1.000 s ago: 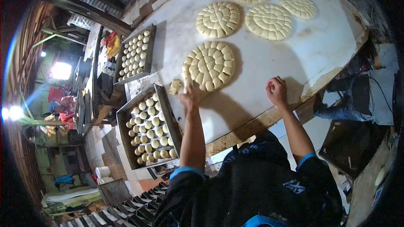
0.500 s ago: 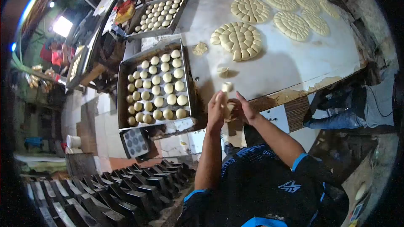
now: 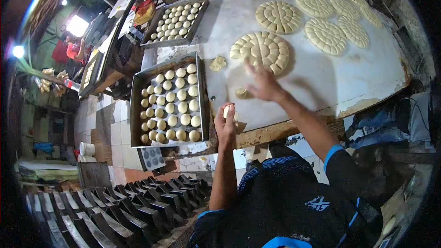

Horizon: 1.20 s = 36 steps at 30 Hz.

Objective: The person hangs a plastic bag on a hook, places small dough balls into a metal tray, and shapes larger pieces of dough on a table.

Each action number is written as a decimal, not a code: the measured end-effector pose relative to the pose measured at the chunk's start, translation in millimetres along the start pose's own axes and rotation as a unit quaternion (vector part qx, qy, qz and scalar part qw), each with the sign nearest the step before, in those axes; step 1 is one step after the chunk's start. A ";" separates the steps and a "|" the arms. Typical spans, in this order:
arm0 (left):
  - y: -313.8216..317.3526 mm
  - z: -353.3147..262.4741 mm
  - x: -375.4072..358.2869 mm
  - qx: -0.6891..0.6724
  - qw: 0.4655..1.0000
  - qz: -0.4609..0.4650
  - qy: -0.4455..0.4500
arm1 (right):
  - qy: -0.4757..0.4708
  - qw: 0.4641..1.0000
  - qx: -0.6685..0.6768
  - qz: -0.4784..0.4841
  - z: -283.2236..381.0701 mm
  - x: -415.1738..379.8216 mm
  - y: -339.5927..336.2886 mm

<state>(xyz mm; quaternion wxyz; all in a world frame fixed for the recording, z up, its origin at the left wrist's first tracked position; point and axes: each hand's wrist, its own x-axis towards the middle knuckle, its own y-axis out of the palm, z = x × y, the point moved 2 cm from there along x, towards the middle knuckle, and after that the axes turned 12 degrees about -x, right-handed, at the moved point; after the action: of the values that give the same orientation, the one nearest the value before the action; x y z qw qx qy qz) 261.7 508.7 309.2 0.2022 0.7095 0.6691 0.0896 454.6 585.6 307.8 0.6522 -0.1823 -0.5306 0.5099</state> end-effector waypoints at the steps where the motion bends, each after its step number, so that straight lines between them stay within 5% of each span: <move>1: 10.6 0.4 5.6 0.002 0.997 -0.033 0.068 | 0.002 0.993 0.038 0.112 -9.8 -10.3 29.7; 2: 22.0 0.2 12.6 0.004 0.988 -0.066 0.138 | 0.000 0.980 0.110 0.163 -8.3 -24.9 48.6; 3: 36.2 1.9 17.6 -0.022 0.978 -0.116 0.172 | 0.070 0.912 0.325 0.242 -11.2 -35.6 61.1; 4: 36.0 15.2 25.7 -0.067 0.972 -0.114 0.193 | 0.133 0.785 0.520 0.310 -11.1 -48.2 69.4; 6: 55.0 16.1 28.4 -0.056 0.977 -0.109 0.173 | 0.309 0.521 0.783 0.145 22.3 -62.8 44.6; 8: 34.7 49.6 39.5 0.117 0.969 -0.018 0.219 | 0.282 0.660 0.690 0.093 2.4 -81.2 60.1; 10: 38.7 57.6 34.2 0.011 0.987 -0.023 0.158 | 0.311 0.804 0.490 0.130 -26.4 -79.9 23.3; 13: -4.6 77.8 43.4 0.014 0.981 -0.169 0.099 | 0.396 0.826 0.401 0.026 -97.7 -98.9 8.3; 14: -20.5 83.5 50.2 0.241 0.951 -0.186 0.049 | 0.391 0.853 0.345 0.011 -123.8 -101.1 -5.4; 16: 9.6 68.4 69.9 0.479 0.864 -0.156 0.027 | 0.415 0.834 0.363 0.012 -160.7 -104.5 -24.2; 17: 18.2 69.0 83.7 0.532 0.840 -0.098 0.038 | 0.434 0.772 0.464 0.008 -172.1 -106.3 -27.2; 18: 3.6 90.5 107.1 0.546 0.831 -0.098 0.044 | 0.431 0.775 0.462 0.010 -179.2 -106.5 -30.1; 21: 31.7 78.9 139.4 0.431 0.901 -0.049 0.020 | 0.309 0.906 0.279 0.073 -172.3 -95.5 -50.6; 23: 53.3 68.3 136.6 0.559 0.829 -0.002 -0.004 | 0.305 0.918 0.244 0.075 -159.6 -86.2 -72.7; 25: 52.8 73.7 114.8 0.570 0.821 -0.012 -0.001 | 0.293 0.936 0.166 0.097 -167.1 -94.6 -81.6; 30: -23.5 98.6 25.2 0.674 0.701 0.193 0.134 | -0.050 0.985 -0.031 0.160 -199.0 -166.7 -101.3; 34: -16.5 59.2 71.6 0.669 0.709 0.095 0.203 | 0.006 0.989 -0.100 0.112 -230.3 -113.0 -74.6; 35: 5.9 54.8 89.2 0.602 0.776 0.091 0.164 | 0.035 0.990 -0.103 0.088 -231.5 -92.1 -62.2; 36: 10.5 71.8 103.7 0.585 0.781 0.068 0.210 | 0.067 0.992 -0.076 0.072 -216.5 -79.2 -49.6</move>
<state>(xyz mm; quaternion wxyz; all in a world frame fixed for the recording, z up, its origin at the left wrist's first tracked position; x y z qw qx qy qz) 309.0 598.7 233.8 -0.4035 0.6991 0.5687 -0.1585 674.7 562.8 226.1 0.6322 -0.3029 -0.5085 0.5001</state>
